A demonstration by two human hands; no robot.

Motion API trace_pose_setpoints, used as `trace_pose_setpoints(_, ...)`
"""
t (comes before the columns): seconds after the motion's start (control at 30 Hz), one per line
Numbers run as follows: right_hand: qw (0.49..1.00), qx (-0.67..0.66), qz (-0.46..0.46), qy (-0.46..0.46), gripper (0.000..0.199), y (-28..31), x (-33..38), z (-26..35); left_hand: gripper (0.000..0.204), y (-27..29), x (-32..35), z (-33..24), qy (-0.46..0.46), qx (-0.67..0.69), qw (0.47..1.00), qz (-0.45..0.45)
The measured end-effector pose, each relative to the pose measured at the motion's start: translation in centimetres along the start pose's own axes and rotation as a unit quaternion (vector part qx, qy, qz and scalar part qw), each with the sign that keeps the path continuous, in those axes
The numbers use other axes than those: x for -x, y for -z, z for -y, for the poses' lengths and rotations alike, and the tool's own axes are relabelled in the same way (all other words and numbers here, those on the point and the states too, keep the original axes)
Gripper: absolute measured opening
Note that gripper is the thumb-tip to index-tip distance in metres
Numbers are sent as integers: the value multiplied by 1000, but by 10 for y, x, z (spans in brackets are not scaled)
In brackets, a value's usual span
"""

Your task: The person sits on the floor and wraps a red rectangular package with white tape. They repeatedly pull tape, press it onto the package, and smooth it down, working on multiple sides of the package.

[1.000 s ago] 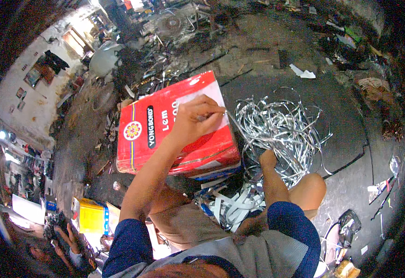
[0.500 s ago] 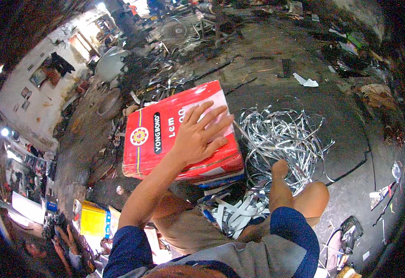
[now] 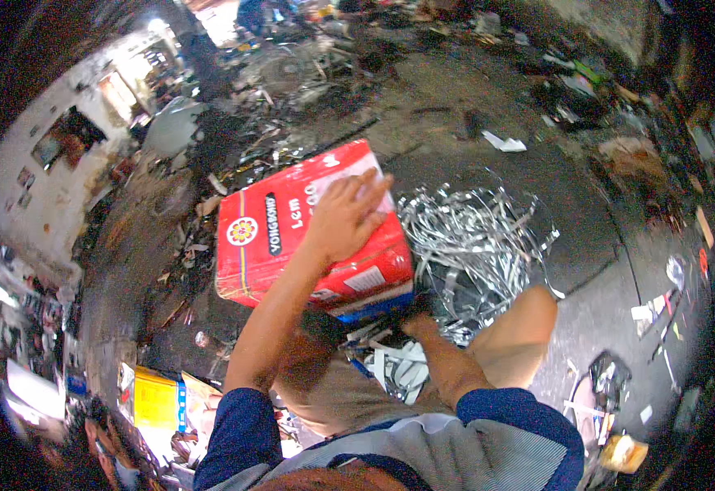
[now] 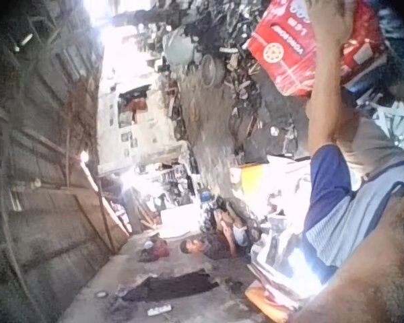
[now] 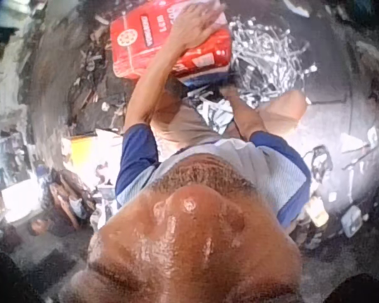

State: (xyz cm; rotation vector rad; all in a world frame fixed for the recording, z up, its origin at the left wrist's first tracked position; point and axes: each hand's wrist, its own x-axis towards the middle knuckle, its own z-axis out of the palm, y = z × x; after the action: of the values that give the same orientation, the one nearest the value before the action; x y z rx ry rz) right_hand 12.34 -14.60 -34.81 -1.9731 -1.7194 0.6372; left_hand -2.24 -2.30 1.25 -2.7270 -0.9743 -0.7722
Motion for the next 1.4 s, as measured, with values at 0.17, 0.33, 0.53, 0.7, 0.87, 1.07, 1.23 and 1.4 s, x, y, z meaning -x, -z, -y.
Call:
trace_pose_setpoints(0.17, 878, 209, 429, 46, 41, 26, 59, 41, 34, -3, 19, -31, -82, -73, 989, -101)
trace_pose_setpoints(0.33, 891, 17, 404, 206, 43, 53, 90, 54, 48, -7, 100, -136, 8, 244, 968, -60)
trace_pose_setpoints(0.53, 943, -227, 141, 200, 21, 215, 117, 79, 30, -70, 204, -157, 352, 561, 737, 135)
trace_pose_setpoints(0.7, 940, -310, 85, 117, 20, 260, 107, 88, 13, -30, 184, -156, 406, 537, 738, 42)
trace_pose_setpoints(0.87, 907, -259, 274, 189, 34, 313, 97, 102, 18, 28, 162, -128, 358, 573, 729, 108)
trace_pose_setpoints(1.07, 916, -338, 167, 141, 26, 357, 66, 103, 22, 30, 173, -120, 376, 599, 707, 20)
trace_pose_setpoints(1.23, 953, -285, -45, 96, 21, 402, 27, 78, 20, 4, 198, -121, 409, 527, 745, 20)
trace_pose_setpoints(1.4, 948, -62, -309, 55, 49, 441, -20, 95, 30, -47, 194, -127, 384, 394, 819, 166)
